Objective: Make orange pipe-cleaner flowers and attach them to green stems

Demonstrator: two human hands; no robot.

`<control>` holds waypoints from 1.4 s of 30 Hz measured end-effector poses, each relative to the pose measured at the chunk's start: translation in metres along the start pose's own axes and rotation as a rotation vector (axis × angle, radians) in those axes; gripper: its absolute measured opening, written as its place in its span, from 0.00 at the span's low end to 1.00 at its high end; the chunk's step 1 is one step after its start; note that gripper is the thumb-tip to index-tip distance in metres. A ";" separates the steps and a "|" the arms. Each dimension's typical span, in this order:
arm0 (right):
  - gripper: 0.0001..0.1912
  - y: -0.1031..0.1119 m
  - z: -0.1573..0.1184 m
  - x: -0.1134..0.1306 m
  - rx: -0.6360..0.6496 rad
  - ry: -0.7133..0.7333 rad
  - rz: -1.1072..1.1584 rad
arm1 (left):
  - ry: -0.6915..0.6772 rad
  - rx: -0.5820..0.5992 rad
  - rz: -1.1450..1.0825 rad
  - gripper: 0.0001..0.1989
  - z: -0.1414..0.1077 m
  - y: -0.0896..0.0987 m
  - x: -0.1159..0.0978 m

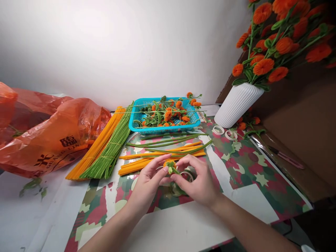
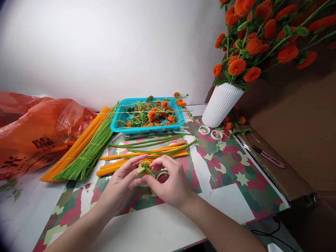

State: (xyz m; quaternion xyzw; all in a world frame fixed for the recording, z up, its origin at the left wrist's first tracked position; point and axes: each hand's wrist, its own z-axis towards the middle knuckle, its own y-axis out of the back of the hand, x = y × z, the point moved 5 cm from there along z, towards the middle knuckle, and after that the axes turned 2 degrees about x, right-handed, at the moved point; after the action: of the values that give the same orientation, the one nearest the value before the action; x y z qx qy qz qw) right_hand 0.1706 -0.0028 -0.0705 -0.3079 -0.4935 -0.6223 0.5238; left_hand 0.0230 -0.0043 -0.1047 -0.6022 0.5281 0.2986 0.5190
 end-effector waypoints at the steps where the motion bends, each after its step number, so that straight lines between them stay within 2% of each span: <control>1: 0.05 -0.001 -0.001 0.002 0.008 0.050 -0.041 | 0.005 0.012 -0.005 0.17 0.000 0.000 0.000; 7: 0.05 -0.001 -0.002 0.003 0.014 0.195 -0.036 | 0.010 0.092 -0.041 0.10 0.002 0.002 -0.001; 11: 0.06 -0.001 -0.002 0.004 0.054 0.220 -0.064 | 0.059 0.109 -0.010 0.09 0.003 0.003 -0.003; 15: 0.06 -0.001 -0.002 0.006 0.065 0.230 -0.081 | 0.048 0.110 0.036 0.09 0.002 0.001 -0.008; 19: 0.05 -0.001 -0.002 0.006 0.055 0.226 -0.114 | -0.015 0.122 0.069 0.07 -0.001 -0.001 -0.011; 24: 0.06 0.001 -0.001 0.008 0.015 0.209 -0.106 | -0.217 0.142 0.234 0.06 0.000 0.000 -0.017; 26: 0.07 0.002 0.000 0.008 0.002 0.197 -0.097 | -0.259 0.139 0.281 0.05 0.001 0.001 -0.018; 30: 0.05 0.001 0.000 0.006 0.022 0.205 -0.096 | -0.272 0.125 0.366 0.05 0.002 0.001 -0.017; 36: 0.08 -0.006 -0.003 0.004 0.077 0.348 -0.240 | -0.311 0.116 0.539 0.05 -0.001 0.001 -0.019; 42: 0.09 -0.012 -0.007 0.001 0.102 0.419 -0.360 | -0.344 0.086 0.685 0.06 -0.001 0.002 -0.021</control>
State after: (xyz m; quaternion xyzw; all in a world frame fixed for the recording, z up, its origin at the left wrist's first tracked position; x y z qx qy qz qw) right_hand 0.1596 -0.0098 -0.0755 -0.0530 -0.4519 -0.7298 0.5102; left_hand 0.0155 0.0019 -0.0865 -0.3096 0.6160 0.5290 0.4949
